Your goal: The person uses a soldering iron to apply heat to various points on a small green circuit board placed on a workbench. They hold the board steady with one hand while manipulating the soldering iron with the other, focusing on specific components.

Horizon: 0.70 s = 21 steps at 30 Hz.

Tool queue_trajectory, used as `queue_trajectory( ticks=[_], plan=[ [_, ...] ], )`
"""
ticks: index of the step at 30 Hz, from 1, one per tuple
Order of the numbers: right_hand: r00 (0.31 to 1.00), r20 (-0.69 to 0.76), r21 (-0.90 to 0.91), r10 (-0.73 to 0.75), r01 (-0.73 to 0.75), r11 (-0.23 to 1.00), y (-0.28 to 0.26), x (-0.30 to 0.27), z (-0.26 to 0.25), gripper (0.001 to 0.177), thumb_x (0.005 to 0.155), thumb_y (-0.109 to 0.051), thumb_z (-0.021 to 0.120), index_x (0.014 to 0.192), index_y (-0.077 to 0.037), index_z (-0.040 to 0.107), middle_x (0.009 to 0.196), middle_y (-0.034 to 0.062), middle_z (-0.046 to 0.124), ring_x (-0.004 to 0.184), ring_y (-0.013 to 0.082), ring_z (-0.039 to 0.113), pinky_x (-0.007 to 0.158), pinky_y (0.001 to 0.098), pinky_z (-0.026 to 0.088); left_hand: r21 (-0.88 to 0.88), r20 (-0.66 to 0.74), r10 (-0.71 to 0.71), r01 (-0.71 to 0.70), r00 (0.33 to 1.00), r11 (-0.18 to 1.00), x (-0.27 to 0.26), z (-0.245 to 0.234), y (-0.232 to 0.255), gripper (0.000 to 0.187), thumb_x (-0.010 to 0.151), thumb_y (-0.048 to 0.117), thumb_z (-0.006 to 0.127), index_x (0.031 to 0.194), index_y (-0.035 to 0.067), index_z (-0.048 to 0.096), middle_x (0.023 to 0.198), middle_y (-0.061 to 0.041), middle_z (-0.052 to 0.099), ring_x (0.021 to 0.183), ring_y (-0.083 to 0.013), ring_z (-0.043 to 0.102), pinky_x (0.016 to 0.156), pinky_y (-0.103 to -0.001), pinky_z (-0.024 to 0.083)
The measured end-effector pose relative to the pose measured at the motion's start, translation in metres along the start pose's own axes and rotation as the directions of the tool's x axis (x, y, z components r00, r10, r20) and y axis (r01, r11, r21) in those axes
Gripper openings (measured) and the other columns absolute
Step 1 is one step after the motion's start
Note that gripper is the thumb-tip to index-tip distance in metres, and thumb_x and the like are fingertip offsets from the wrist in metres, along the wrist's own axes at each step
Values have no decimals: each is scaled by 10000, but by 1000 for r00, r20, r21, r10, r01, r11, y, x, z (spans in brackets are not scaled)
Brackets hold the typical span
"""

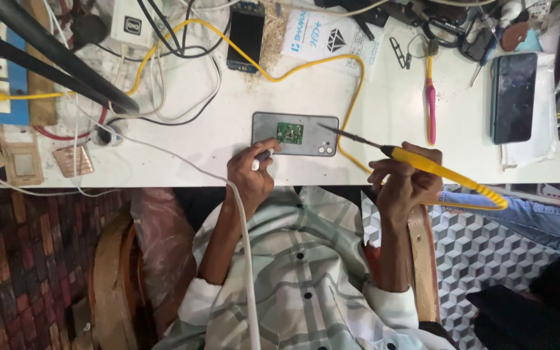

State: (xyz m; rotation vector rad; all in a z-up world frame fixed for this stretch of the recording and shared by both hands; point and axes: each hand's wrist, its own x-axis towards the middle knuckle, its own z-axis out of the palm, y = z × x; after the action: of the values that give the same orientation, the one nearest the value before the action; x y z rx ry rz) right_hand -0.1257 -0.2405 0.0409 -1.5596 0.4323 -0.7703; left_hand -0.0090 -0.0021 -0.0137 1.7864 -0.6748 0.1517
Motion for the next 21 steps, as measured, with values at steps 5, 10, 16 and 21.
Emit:
queue_trajectory(
  ticks=[5, 10, 16, 21],
  plan=[
    [965, -19, -23, -262, 262, 965, -3, 37, -24, 339, 1181, -324, 616, 1257, -22, 481, 862, 160, 608, 517, 240, 633, 486, 335, 510, -32, -6, 6, -6, 1000, 999, 2, 1, 1, 641, 902, -218, 494, 1425, 88, 284, 1074, -166, 733, 791, -295, 729, 694, -325, 624],
    [931, 86, -266, -354, 364, 893, -34, 102, -105, 342, 1209, -341, 507, 1414, -75, 448, 842, 143, 663, 511, 157, 598, 478, 246, 439, -50, -31, 37, -39, 999, 998, 2, 2, 3, 636, 889, -219, 507, 1416, 86, 323, 1076, -162, 729, 844, -317, 750, 687, -323, 616],
    [991, 44, -141, -128, 133, 981, -41, 81, -107, 296, 1243, -268, 596, 1344, -6, 503, 850, 165, 648, 557, 195, 620, 503, 301, 508, -15, 33, -107, 108, 994, 994, -2, -2, 5, 442, 842, -225, 521, 1212, 12, 475, 1069, -155, 745, 846, -304, 767, 681, -296, 638],
    [981, 128, -142, -148, 166, 976, -18, 21, -26, 290, 1193, -266, 553, 1322, -22, 462, 980, 192, 677, 702, 222, 718, 539, 310, 576, -112, 3, -100, 99, 995, 989, 4, -2, 9, 391, 875, -228, 484, 1231, -71, 446, 1105, -150, 720, 897, -307, 753, 758, -299, 659]
  ],
)
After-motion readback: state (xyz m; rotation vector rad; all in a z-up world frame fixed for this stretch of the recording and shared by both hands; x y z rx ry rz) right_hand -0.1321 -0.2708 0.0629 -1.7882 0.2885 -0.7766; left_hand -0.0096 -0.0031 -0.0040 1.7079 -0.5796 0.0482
